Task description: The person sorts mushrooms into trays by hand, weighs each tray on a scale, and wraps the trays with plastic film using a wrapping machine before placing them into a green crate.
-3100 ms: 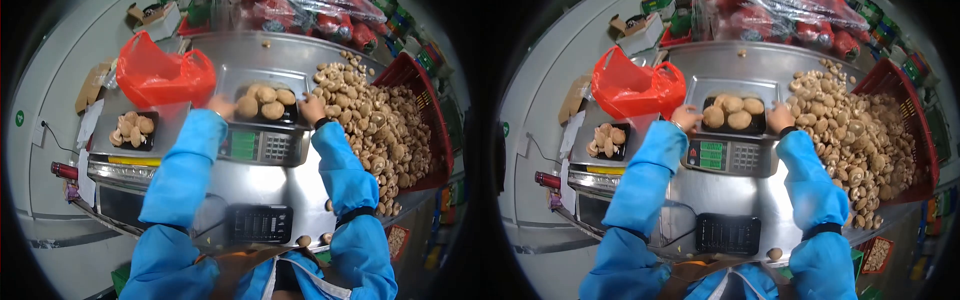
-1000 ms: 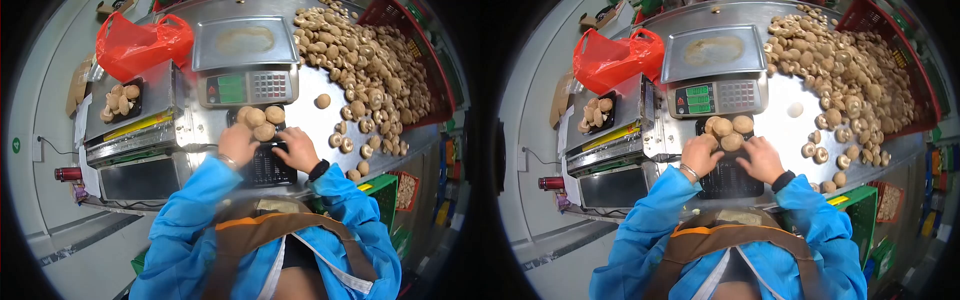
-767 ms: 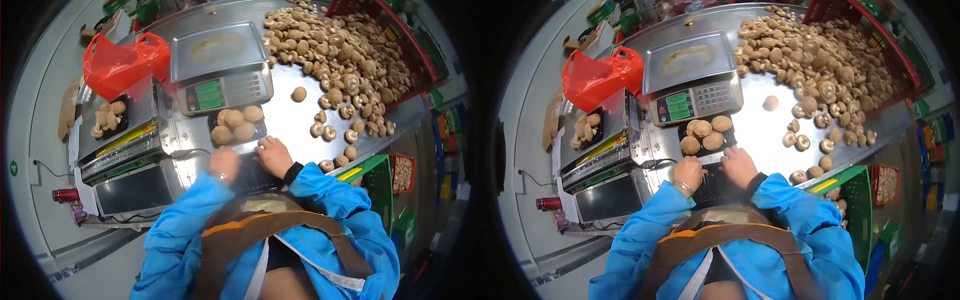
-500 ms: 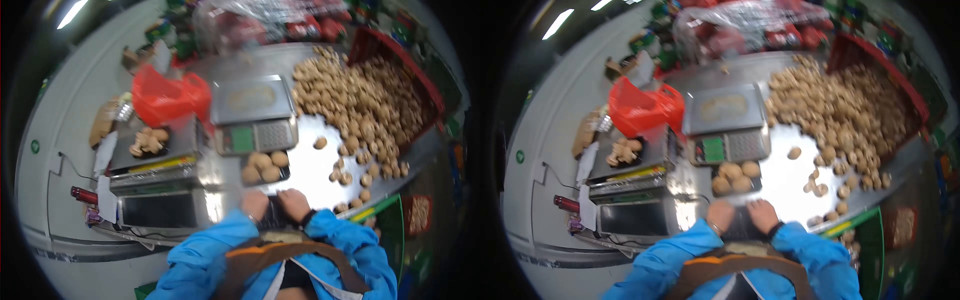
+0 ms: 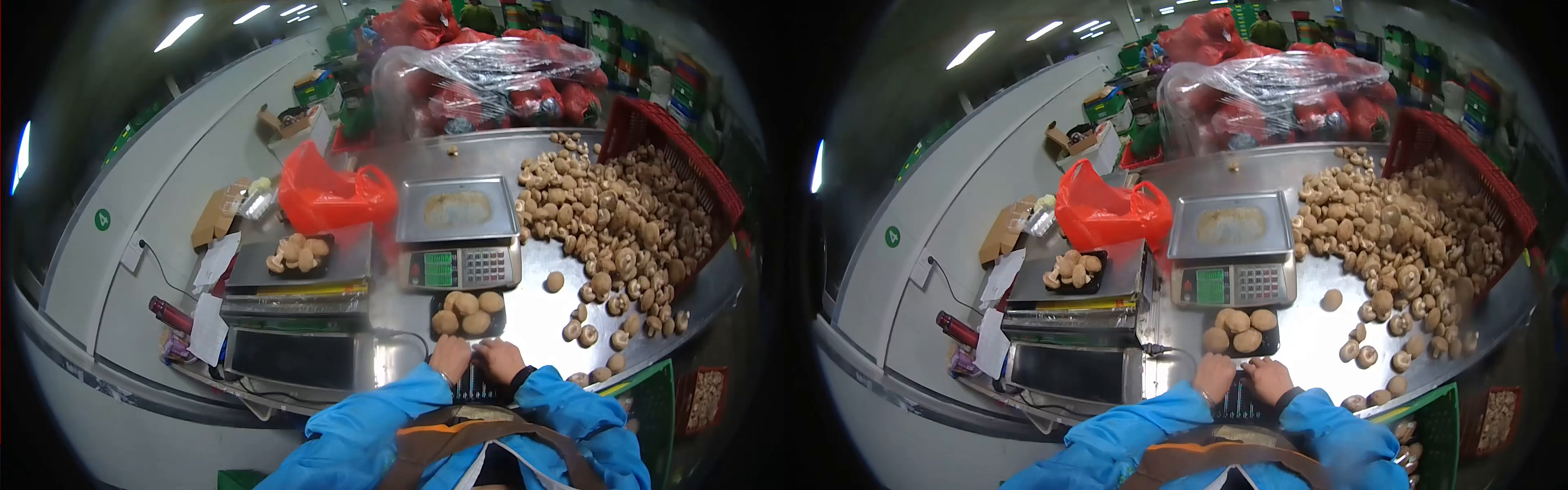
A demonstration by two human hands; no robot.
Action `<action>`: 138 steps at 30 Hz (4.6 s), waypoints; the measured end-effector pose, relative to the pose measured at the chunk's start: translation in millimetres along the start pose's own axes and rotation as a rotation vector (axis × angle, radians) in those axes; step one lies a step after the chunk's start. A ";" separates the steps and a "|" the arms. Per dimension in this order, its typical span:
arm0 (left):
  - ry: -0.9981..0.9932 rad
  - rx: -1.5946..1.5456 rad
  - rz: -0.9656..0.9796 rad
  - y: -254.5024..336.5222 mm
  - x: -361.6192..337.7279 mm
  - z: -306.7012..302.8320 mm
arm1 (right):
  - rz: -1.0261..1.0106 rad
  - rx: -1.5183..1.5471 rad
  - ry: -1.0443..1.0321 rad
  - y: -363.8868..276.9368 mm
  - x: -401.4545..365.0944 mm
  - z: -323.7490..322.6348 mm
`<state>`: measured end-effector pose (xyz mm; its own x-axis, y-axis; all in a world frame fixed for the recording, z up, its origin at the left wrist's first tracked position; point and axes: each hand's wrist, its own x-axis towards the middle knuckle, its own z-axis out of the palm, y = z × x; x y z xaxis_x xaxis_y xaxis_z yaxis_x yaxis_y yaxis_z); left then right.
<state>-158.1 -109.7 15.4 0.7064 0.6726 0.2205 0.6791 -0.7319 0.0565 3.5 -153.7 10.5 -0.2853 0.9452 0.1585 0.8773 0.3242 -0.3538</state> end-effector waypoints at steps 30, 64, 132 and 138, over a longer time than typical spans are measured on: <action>-0.562 -0.650 -0.576 62.2 289.2 65.0 | 1.007 0.094 0.001 327.3 -112.2 -113.8; 0.097 -2.233 -0.597 -17.1 195.2 47.6 | 0.641 1.366 0.332 129.7 83.6 -111.1; 0.186 -0.372 -0.237 -185.8 244.1 -10.9 | -0.065 0.331 0.457 112.5 275.8 -104.8; 0.177 -0.527 -0.302 -193.6 235.2 -1.8 | -0.165 0.102 0.244 104.0 303.9 -61.3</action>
<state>-123.8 190.0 58.1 0.4248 0.8624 0.2755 0.6218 -0.4991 0.6035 31.7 164.9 78.4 -0.3083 0.8465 0.4340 0.7801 0.4861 -0.3940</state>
